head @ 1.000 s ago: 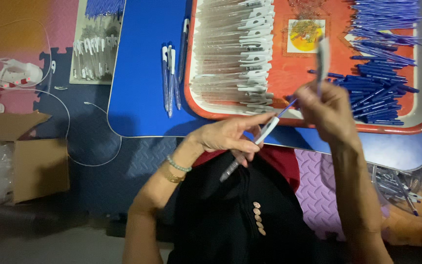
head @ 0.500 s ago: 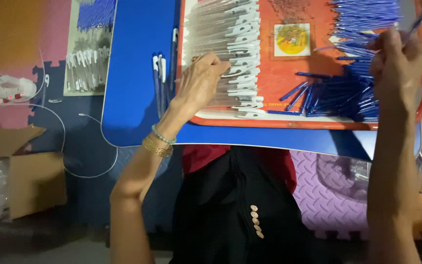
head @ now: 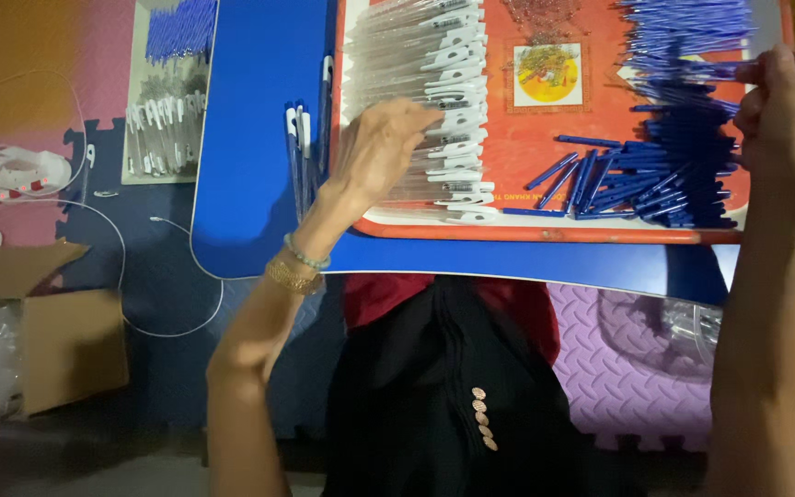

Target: The person assembles pens by hand, picking up blue ink cartridges and inserting them into clear plastic pen barrels, then placing the finished pens aside on a tray.

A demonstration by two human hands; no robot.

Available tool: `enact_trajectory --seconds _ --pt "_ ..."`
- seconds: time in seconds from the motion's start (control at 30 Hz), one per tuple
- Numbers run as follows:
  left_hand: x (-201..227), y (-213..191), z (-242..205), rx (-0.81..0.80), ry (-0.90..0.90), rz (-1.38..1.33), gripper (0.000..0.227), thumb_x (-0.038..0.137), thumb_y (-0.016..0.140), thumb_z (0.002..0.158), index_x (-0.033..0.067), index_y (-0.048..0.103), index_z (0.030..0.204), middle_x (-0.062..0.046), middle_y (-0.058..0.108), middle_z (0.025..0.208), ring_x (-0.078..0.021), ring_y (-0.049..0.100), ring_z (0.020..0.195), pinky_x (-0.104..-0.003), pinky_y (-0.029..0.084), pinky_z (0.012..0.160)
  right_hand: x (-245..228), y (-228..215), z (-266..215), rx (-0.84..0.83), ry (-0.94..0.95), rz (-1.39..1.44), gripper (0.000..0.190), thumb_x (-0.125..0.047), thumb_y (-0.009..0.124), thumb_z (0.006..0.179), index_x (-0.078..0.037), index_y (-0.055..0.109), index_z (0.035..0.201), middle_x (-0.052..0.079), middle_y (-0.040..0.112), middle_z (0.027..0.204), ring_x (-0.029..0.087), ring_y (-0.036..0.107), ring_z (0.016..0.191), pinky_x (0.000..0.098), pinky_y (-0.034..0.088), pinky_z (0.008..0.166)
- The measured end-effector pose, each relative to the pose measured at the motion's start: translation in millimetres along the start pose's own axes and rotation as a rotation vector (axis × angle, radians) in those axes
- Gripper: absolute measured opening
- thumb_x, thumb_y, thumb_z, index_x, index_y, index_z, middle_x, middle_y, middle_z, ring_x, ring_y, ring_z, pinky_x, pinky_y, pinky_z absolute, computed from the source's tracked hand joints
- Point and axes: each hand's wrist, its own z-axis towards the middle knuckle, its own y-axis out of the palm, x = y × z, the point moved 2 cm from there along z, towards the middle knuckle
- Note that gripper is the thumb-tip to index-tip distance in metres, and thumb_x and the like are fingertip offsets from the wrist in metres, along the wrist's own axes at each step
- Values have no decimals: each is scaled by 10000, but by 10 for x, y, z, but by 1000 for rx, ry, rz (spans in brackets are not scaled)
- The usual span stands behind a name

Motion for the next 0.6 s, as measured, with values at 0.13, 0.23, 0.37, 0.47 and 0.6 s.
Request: enact_trajectory --seconds 0.13,0.23,0.37,0.47,0.6 --pt "671 359 648 41 -432 616 320 274 557 1140 161 551 840 84 450 729 -70 370 529 -276 291 439 21 -1 65 22 62 1 214 -270 636 1204 -146 579 1039 -5 754 994 33 336 500 255 205 456" --pt "277 667 1282 -32 501 1461 204 51 863 933 162 747 807 -22 572 732 -259 622 754 -395 575 462 138 -27 136 54 77 118 200 -281 716 1132 -148 619 1017 16 772 960 29 390 513 258 223 462" --pt "253 1007 1639 -18 426 1928 300 12 794 877 161 621 683 -33 565 976 -204 501 837 -400 474 702 68 -28 80 44 51 46 250 -326 636 1260 -151 631 1081 17 760 988 29 429 514 251 292 472" --pt "254 1106 1613 90 604 2030 493 -41 740 847 231 399 617 34 358 732 -193 313 735 -395 313 661 15 9 -27 45 43 -18 293 -375 601 1275 -142 644 1102 -3 747 981 46 432 523 268 303 471" --pt "218 987 1684 -37 519 2092 483 -70 800 918 163 505 615 20 392 696 -174 290 659 -359 336 582 -49 56 -18 71 110 -7 208 -406 618 1144 -199 633 1132 -36 766 1026 28 461 516 255 379 411"
